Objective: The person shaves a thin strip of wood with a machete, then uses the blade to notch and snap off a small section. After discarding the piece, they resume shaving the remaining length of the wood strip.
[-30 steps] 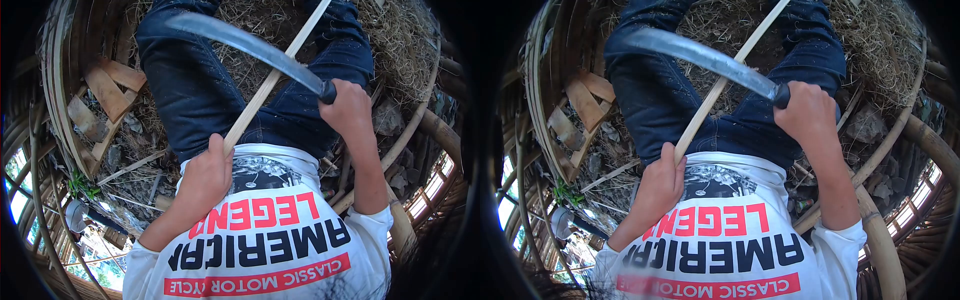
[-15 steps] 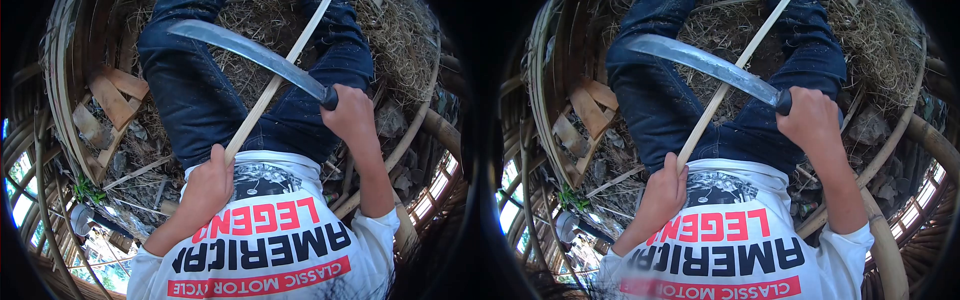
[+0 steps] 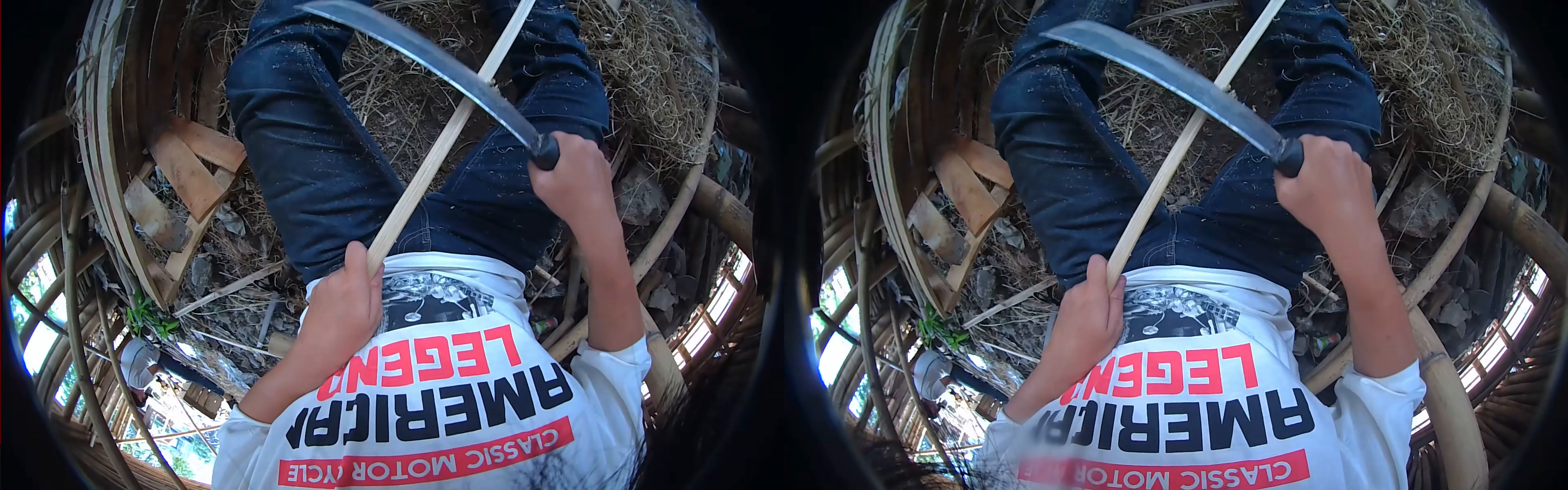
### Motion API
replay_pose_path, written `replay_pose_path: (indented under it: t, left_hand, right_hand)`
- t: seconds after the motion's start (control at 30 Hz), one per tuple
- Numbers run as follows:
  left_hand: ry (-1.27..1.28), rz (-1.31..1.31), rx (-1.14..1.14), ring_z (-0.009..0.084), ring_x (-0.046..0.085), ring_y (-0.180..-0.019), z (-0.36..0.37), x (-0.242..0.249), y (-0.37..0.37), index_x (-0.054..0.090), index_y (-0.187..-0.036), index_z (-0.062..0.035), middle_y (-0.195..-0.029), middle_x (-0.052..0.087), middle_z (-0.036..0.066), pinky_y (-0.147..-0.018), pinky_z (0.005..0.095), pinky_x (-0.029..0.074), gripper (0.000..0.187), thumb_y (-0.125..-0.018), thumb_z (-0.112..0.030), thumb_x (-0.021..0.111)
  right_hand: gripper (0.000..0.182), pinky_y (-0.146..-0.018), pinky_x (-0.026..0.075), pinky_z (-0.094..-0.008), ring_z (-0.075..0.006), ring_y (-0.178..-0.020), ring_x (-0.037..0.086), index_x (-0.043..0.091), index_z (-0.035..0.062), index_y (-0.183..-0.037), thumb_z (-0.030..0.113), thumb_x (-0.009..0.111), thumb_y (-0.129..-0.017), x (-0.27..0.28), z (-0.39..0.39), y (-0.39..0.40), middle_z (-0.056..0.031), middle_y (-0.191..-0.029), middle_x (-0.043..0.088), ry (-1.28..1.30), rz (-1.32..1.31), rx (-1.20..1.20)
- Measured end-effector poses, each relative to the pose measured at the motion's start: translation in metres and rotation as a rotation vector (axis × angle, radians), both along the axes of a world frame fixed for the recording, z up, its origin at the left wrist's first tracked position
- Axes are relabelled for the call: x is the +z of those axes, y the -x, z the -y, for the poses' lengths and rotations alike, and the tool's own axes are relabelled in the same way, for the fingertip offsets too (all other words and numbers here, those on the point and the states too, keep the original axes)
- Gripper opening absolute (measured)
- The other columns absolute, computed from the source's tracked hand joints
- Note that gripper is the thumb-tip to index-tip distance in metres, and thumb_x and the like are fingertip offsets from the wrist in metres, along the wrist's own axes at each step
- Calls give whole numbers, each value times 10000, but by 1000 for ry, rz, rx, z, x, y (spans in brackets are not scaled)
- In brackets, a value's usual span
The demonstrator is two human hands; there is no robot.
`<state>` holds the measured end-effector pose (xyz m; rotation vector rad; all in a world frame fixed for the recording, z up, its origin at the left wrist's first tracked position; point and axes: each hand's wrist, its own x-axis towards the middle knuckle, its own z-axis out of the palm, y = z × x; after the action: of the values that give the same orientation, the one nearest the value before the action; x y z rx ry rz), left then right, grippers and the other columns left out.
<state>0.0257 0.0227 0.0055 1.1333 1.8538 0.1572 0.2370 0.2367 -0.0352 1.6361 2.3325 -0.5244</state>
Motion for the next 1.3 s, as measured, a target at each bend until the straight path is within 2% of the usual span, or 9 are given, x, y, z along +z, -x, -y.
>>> replay_pose_path:
  t: [0.03, 0.2, 0.47, 0.53, 0.63, 0.83, 0.9, 1.03, 1.3]
  left_hand:
    - [33, 27, 13, 498, 573, -656, 1, 1, 0, 388, -972, 1, -637, 545, 283, -559, 549, 418, 170, -977, -110, 517]
    - [31, 7, -4, 502, 569, -655, -3, 0, -2, 382, -970, 2, -638, 545, 283, -558, 555, 412, 173, -977, -108, 515]
    - [27, -6, 2, 498, 571, -647, -4, -1, -1, 386, -973, 4, -649, 555, 285, -549, 550, 411, 178, -974, -113, 520]
    - [-33, -69, -39, 473, 592, -582, 3, -3, 3, 405, -968, 3, -615, 567, 269, -520, 540, 461, 182, -961, -124, 535]
    - [-6, -48, -20, 472, 590, -582, 9, 0, 3, 400, -962, 1, -610, 563, 267, -515, 542, 458, 183, -959, -120, 538]
    - [1, -50, -20, 474, 591, -588, 5, 1, 3, 394, -950, 1, -602, 554, 266, -506, 541, 451, 193, -956, -118, 546]
    - [-19, -53, -27, 475, 591, -588, 6, 2, 4, 394, -946, 0, -603, 553, 266, -504, 541, 451, 195, -958, -121, 547]
    - [15, -29, -26, 481, 587, -593, 4, 3, 3, 392, -932, -3, -607, 553, 270, -509, 541, 454, 195, -959, -121, 545]
    - [-17, -58, -39, 485, 590, -615, 10, 0, 7, 396, -932, -6, -627, 567, 271, -526, 553, 452, 189, -967, -132, 534]
  right_hand:
    - [204, -773, 540, -499, -424, -811, 667, 701, 52, -811, 247, 665, -767, 3, 2, 0, -212, -792, 684, 45, 25, -1]
    - [196, -776, 538, -496, -416, -806, 667, 701, 41, -805, 230, 664, -768, -8, -22, -7, -215, -793, 683, 8, 9, -74]
    - [205, -803, 537, -489, -410, -849, 672, 701, 46, -826, 240, 660, -774, -9, -32, -9, -220, -818, 688, 22, 26, -44]
    - [210, -806, 537, -494, -415, -842, 672, 698, 47, -837, 242, 667, -766, -10, -27, -4, -225, -844, 689, 30, 9, -58]
    - [205, -804, 536, -495, -417, -840, 671, 698, 49, -829, 241, 666, -765, 2, -22, -6, -227, -848, 689, 23, 22, -1]
    - [201, -794, 536, -496, -422, -835, 670, 705, 42, -822, 229, 667, -759, -14, -40, -6, -223, -828, 690, -15, -24, -65]
    - [199, -792, 538, -491, -412, -840, 673, 706, 43, -823, 227, 665, -762, -8, -33, -2, -223, -830, 691, 58, -6, -85]
    - [199, -802, 539, -489, -411, -844, 675, 699, 43, -820, 230, 666, -761, -14, -44, -13, -226, -841, 692, -37, 5, -33]
    - [212, -793, 546, -475, -390, -846, 682, 697, 38, -830, 234, 684, -750, -6, -42, -6, -203, -854, 701, 6, -6, -40]
